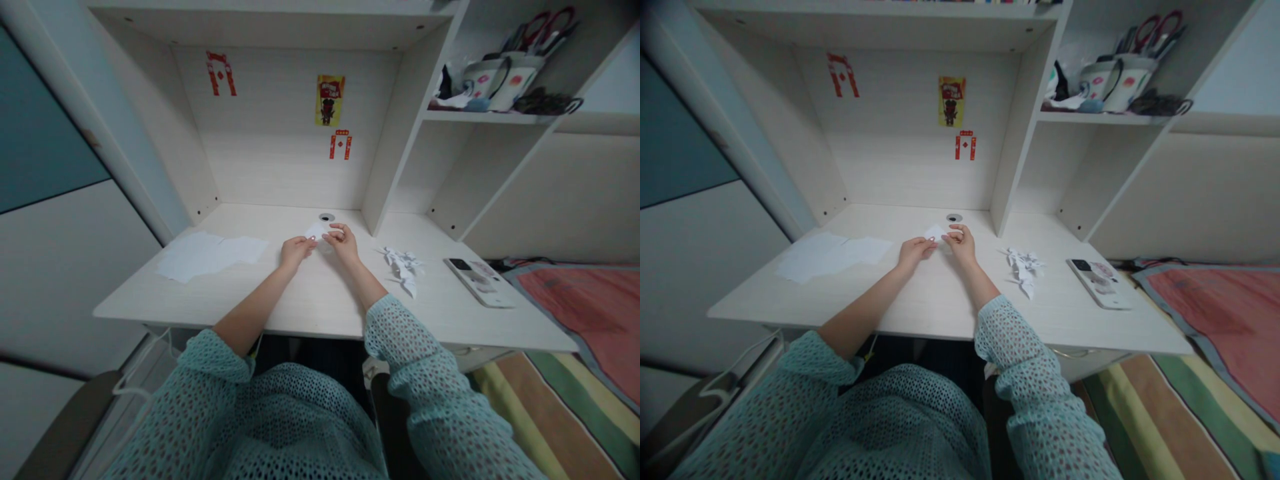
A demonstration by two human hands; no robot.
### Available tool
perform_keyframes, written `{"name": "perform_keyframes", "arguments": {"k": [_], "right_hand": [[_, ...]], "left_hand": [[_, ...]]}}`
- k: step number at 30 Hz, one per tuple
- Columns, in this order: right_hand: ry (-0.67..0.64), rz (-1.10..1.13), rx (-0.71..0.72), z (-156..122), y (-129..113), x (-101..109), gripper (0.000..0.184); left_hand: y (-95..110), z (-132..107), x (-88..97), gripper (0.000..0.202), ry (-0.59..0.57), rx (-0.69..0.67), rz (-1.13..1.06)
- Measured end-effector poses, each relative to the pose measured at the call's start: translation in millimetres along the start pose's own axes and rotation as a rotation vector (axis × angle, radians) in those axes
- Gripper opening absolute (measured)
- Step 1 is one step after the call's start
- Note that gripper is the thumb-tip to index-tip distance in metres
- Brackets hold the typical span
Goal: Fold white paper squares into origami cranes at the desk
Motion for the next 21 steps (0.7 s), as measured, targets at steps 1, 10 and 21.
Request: {"name": "perform_keyframes", "arguments": {"k": [1, 10, 21], "right_hand": [[-0.018, 0.005, -0.004, -0.7, -0.2, -1.3, 0.05], [-0.118, 0.096, -0.083, -4.6, 6.9, -9.4, 0.05], [-0.218, -0.008, -0.127, -2.0, 1.5, -8.0, 0.04]], "left_hand": [[0.8, -1.1, 0.7, 0.032, 0.002, 0.012, -0.014], [5.0, -6.3, -4.7, 0.033, -0.006, -0.034, 0.012], [4.7, -4.1, -0.6, 0.035, 0.021, -0.042, 0.049]]}}
Point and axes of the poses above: each hand's wrist, its own z-axis towards the middle knuckle, its own x-axis out of the back of the hand, y = z × x, the point moved 5 cm from there along z, towards the middle knuckle
